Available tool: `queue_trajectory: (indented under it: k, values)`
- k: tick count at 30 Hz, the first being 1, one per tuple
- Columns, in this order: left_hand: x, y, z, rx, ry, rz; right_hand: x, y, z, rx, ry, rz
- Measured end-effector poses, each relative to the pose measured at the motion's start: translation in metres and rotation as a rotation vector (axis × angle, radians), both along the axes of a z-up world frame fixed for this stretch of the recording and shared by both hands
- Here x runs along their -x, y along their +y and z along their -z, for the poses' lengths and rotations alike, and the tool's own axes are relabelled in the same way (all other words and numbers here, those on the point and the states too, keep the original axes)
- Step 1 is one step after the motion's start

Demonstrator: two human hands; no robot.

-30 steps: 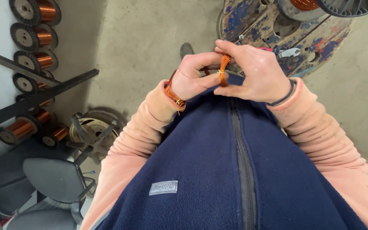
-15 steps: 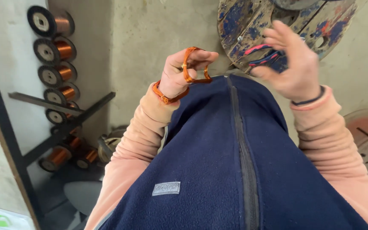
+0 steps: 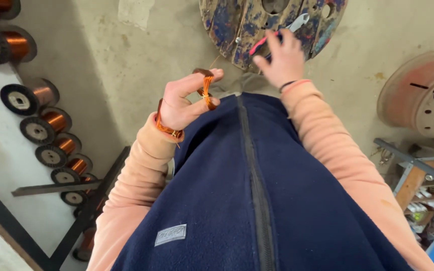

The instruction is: Trim and strip insulation or excess length from bundled copper wire coils using pliers.

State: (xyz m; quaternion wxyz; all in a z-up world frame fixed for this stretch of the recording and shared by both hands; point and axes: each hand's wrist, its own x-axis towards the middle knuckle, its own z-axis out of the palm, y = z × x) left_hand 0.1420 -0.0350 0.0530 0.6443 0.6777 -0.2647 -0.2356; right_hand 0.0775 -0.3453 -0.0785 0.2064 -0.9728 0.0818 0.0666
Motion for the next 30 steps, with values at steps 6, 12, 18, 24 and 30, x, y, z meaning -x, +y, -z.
queue_trajectory:
  k: [6, 12, 18, 24, 30]
  values:
    - [0.002, -0.006, -0.023, -0.100, 0.061, -0.002, 0.009, 0.010, 0.043, 0.171, -0.097, -0.171]
    - [0.012, -0.007, -0.015, -0.092, -0.104, -0.076, 0.027, -0.026, 0.057, 0.054, -0.304, -0.082]
    - [0.020, -0.020, -0.016, -0.153, -0.154, -0.068, -0.003, -0.051, 0.064, -0.019, -0.090, 0.079]
    - [0.036, -0.044, -0.006, 0.065, 0.086, -0.049, 0.029, -0.130, 0.084, -1.449, 0.227, 0.547]
    - [0.048, -0.071, 0.002, 0.579, 0.720, 0.034, 0.018, -0.099, -0.084, -1.871, 0.285, 0.212]
